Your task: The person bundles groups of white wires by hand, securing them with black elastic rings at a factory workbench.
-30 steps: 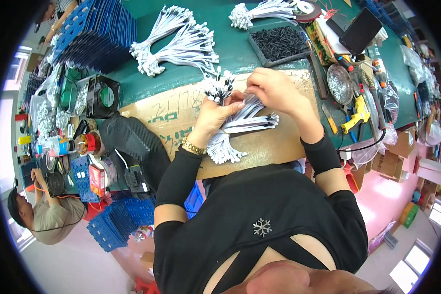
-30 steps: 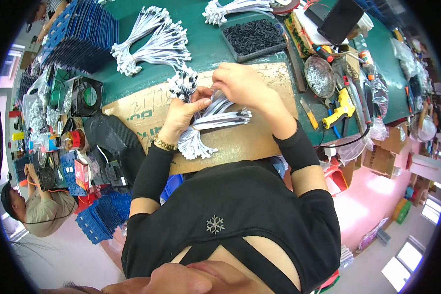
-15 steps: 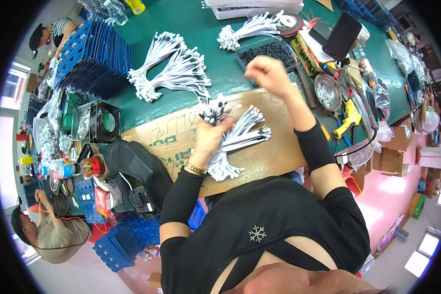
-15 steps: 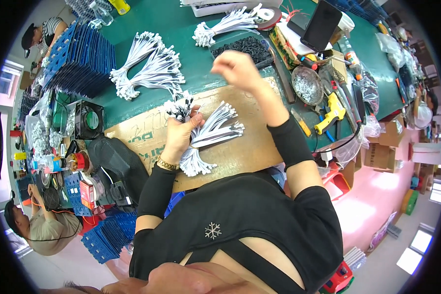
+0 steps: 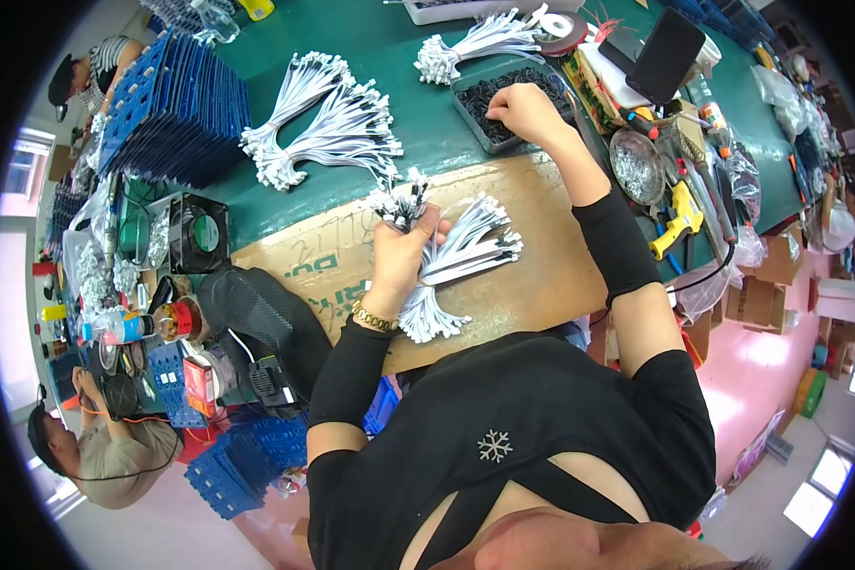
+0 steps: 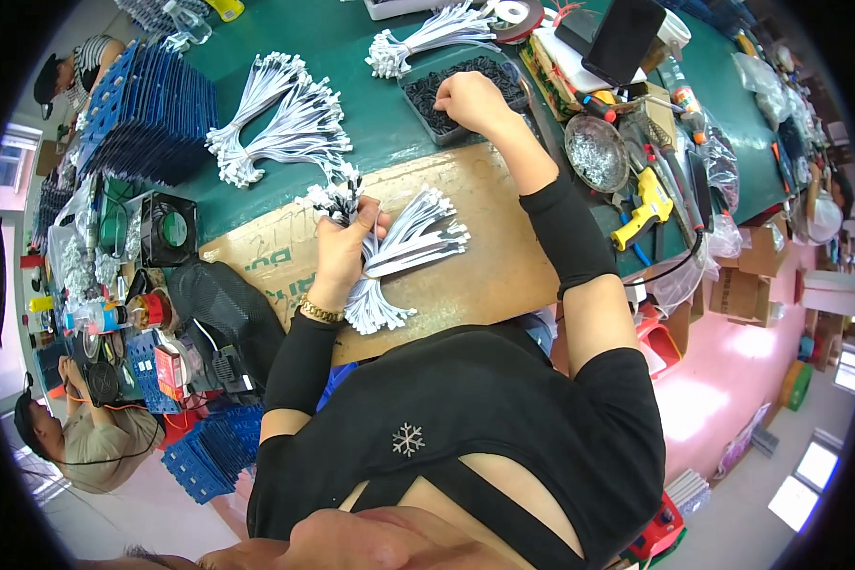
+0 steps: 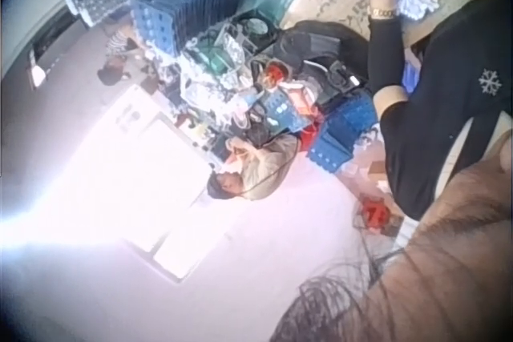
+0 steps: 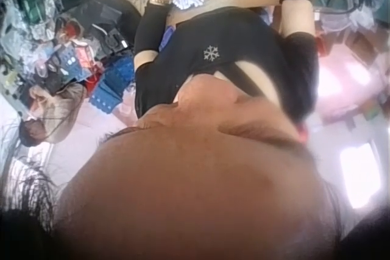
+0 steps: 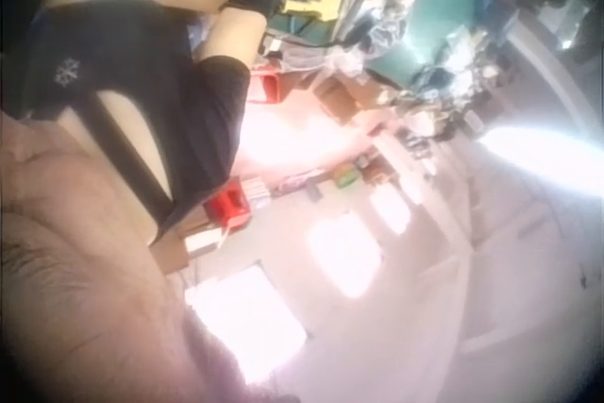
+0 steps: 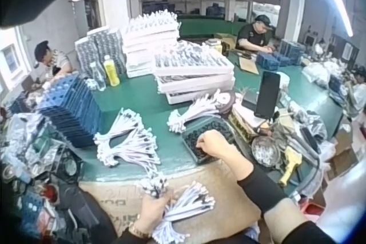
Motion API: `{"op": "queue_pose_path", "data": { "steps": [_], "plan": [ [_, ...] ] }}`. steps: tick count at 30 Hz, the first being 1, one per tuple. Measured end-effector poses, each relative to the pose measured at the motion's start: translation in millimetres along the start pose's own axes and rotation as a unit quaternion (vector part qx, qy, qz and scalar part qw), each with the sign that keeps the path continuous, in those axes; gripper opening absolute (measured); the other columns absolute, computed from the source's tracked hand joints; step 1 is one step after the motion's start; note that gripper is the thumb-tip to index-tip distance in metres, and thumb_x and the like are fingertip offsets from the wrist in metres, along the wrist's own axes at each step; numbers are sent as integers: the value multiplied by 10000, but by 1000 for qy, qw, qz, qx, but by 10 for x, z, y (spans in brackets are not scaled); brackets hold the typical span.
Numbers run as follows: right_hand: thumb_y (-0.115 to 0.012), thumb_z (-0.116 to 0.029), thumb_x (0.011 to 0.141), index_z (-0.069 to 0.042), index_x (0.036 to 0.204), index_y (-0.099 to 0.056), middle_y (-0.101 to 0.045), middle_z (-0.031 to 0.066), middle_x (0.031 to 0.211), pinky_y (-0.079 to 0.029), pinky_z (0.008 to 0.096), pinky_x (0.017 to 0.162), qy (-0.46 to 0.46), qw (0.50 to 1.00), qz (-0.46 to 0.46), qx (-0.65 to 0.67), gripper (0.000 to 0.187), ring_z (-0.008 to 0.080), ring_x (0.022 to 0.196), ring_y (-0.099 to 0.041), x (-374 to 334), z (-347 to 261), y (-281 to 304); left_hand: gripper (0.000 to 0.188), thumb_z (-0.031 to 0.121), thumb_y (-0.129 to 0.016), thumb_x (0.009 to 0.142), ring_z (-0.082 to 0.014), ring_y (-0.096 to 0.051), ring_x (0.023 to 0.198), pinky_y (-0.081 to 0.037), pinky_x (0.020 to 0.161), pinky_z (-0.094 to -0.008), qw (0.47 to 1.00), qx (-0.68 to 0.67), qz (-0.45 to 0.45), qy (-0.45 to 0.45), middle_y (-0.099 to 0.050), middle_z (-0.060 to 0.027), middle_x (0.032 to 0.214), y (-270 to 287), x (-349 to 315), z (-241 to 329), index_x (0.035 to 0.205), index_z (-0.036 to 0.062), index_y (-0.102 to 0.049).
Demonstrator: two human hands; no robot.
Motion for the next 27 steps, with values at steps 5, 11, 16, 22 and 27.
{"op": "queue_pose_path", "data": {
  "steps": [5,11,16,22,27],
  "plan": [
    [-692,-171,755,-41,824,-690,-656,102,713,-493,284,645,-26,975,110,191,148,183,649,-633,-158,-86,269,199,124,-669,824,-121,-556,622,-463,577,-226,999,-26,-18,-13,-611,-79,755,9,3,-12,932,-12,-573],
    [-632,-60,832,-6,910,-665,-659,10,803,-422,160,568,-33,857,-20,514,101,22,664,-540,-667,-740,4,156,65,-642,820,-138,-567,629,-474,583,-239,998,-58,-8,16,-613,-93,759,37,28,-63,934,-15,-572],
    [-636,-34,825,4,893,-661,-640,8,813,-395,164,547,-2,873,-20,487,82,20,639,-503,-832,-1014,-35,146,89,-654,821,-127,-576,622,-477,581,-231,999,-48,-5,15,-618,-76,754,20,27,-29,908,-5,-583],
    [-652,-29,805,12,872,-668,-626,25,814,-403,171,554,45,907,12,418,80,26,660,-512,-853,-1142,66,145,66,-636,830,-139,-577,639,-480,598,-237,999,-46,-11,21,-612,-85,765,6,17,-27,927,-11,-562],
    [-681,-79,785,-8,847,-693,-635,41,712,-388,205,494,35,902,50,427,95,48,565,-493,-845,-1106,79,152,65,-644,826,-135,-577,636,-478,591,-233,999,-48,-8,18,-613,-85,765,12,18,-16,929,-6,-559]
  ]
}}
Point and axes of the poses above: each hand's wrist, its own x-axis towards the middle knuckle, its own y-axis out of the back of the hand, z = x × y, the point moved 10 cm from there along x, towards the middle knuckle
